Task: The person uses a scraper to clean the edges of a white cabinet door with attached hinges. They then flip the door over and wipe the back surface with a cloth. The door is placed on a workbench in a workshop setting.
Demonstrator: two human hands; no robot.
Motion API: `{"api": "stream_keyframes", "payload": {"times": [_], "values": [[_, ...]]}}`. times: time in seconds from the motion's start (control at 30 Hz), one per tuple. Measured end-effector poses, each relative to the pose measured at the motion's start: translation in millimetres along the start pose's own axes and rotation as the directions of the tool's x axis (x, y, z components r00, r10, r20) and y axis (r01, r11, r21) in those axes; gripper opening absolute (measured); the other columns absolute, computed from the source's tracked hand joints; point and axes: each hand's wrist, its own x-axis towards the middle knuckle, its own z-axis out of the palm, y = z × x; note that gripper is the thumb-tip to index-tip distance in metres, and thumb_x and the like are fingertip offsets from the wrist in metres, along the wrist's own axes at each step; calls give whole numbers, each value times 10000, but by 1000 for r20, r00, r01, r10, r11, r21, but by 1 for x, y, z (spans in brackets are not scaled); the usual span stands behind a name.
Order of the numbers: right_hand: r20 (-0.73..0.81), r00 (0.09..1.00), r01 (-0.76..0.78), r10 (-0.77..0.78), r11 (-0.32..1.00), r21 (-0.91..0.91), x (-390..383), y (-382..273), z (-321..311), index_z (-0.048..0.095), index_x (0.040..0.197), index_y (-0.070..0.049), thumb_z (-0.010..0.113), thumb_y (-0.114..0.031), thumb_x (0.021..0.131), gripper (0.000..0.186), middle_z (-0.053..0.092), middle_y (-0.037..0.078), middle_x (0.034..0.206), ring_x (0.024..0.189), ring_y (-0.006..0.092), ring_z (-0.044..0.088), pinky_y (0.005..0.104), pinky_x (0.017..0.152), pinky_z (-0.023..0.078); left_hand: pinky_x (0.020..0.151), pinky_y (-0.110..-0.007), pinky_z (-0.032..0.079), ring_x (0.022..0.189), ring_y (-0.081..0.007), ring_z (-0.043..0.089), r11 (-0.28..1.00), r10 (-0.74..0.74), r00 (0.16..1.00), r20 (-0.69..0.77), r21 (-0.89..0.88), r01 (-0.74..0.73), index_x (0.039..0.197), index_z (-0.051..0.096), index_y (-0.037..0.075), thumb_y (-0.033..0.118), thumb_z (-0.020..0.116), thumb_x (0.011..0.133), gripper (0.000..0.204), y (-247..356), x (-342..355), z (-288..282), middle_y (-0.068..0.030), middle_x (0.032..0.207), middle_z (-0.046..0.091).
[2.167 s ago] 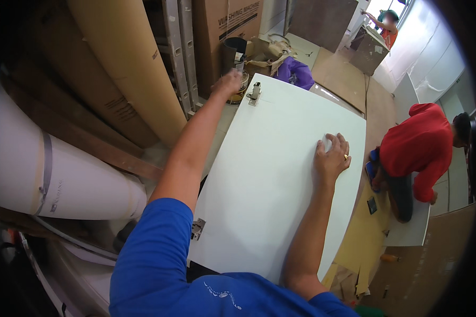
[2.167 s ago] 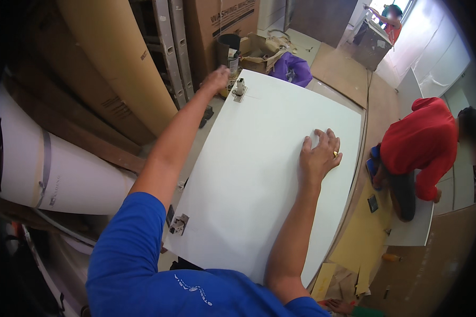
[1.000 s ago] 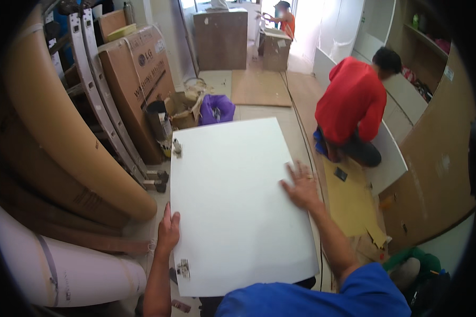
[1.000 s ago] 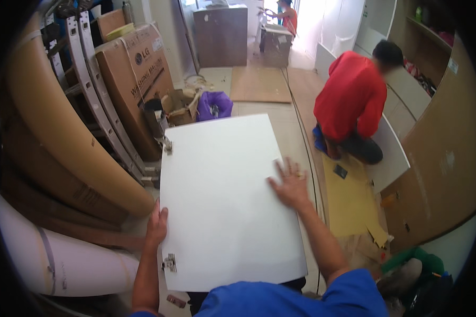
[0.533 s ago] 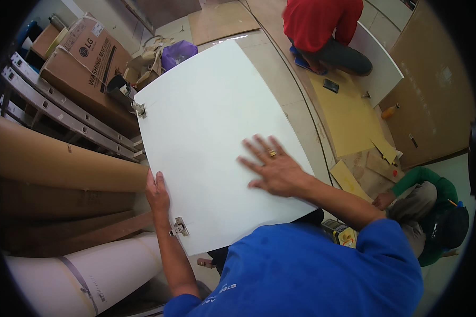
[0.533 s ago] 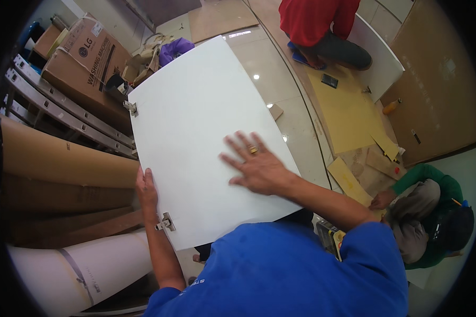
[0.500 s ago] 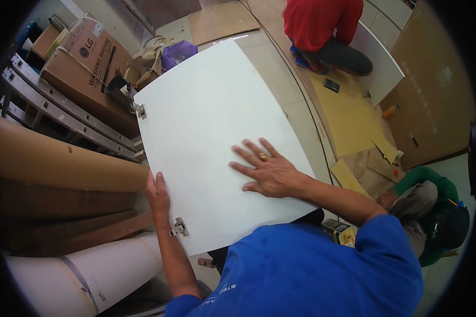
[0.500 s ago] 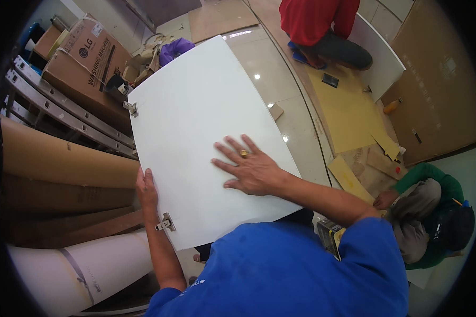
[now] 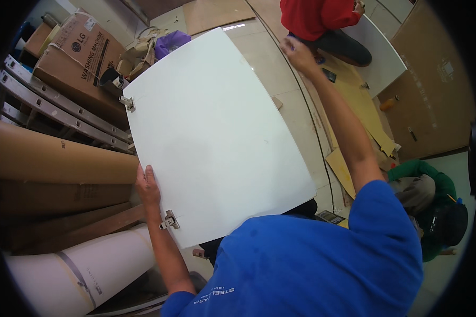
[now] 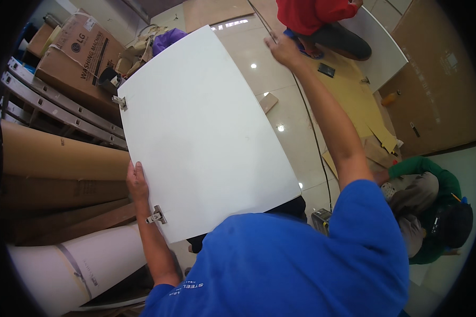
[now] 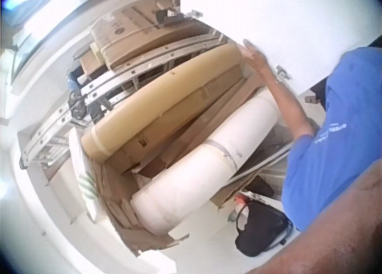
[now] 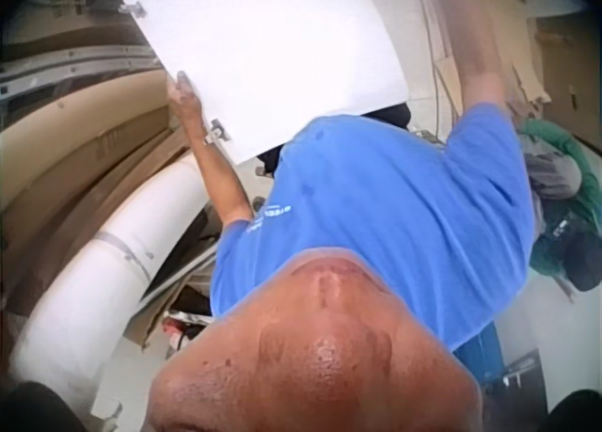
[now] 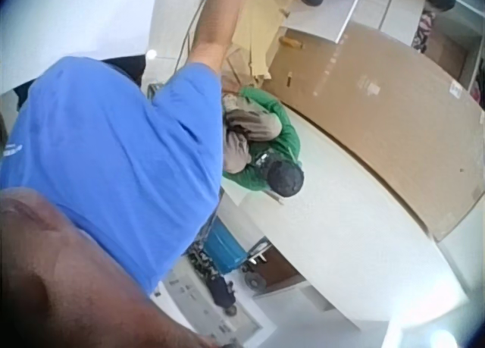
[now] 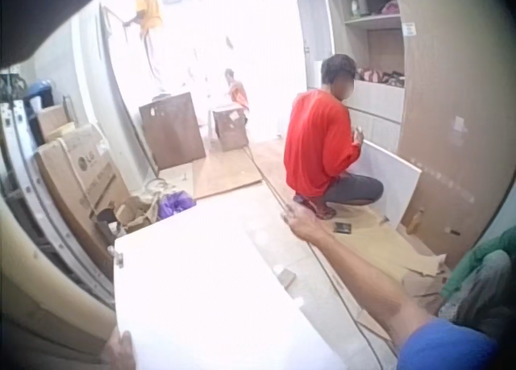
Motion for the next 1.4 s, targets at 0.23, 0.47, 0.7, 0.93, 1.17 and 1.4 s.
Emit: {"api": "stream_keyframes", "payload": {"times": [0.23, 0.47, 0.7, 0.93, 1.17, 1.4], "values": [[240, 970, -83, -38, 876, 475, -132, -50, 53, 479, 1566, 11, 709, -279, 1053, 633, 719, 188, 1233, 1064, 208, 710, 350, 882, 571, 914, -404, 562, 1017, -293, 725, 1000, 9, 1000, 2, 3, -9, 1367, 621, -67, 230, 535, 1125, 393, 0, 2, 2, -216, 1167, 755], [250, 962, -248, 114, 751, 612, -89, -66, 63, 443, 1560, 43, 728, -334, 1030, 711, 747, 192, 1143, 937, 244, 726, 383, 844, 587, 903, -417, 567, 1028, -339, 743, 997, -39, 999, -13, 70, 40, 1406, 605, -76, 267, 553, 1124, 447, 4, -1, -2, -262, 1178, 754], [303, 943, -281, 135, 811, 514, 1, -79, 80, 375, 1614, 24, 773, -495, 960, 926, 678, 233, 1304, 1069, 286, 680, 438, 903, 573, 901, -426, 572, 1041, -342, 752, 997, -12, 1000, -29, 76, 14, 1406, 607, -80, 279, 559, 1122, 461, 4, -1, -1, -264, 1180, 758], [364, 920, -302, 142, 850, 432, -12, -64, 71, 289, 1647, 42, 795, -549, 923, 1062, 667, 228, 1297, 1055, 274, 667, 415, 919, 552, 929, -407, 573, 1081, -330, 754, 997, -59, 997, -44, 50, 61, 1445, 590, -67, 290, 565, 1122, 482, -1, -3, 1, -254, 1229, 756], [554, 818, -396, 152, 848, 351, -179, -37, -6, 184, 1709, -66, 807, -560, 898, 1136, 618, 239, 1448, 1247, 311, 627, 428, 1066, 489, 907, -393, 577, 1030, -282, 748, 999, -29, 999, -37, 41, 31, 1431, 607, -40, 274, 557, 1126, 441, -3, -2, 2, -233, 1197, 764], [781, 623, -420, 38, 858, 294, -287, -21, -74, 34, 1731, -78, 845, -470, 907, 1222, 408, 304, 1624, 1390, 400, 555, 477, 1198, 422, 883, -377, 568, 966, -249, 725, 1000, -6, 1000, -8, -18, 6, 1370, 642, -36, 269, 552, 1127, 400, 1, -2, 2, -189, 1138, 769]]}}
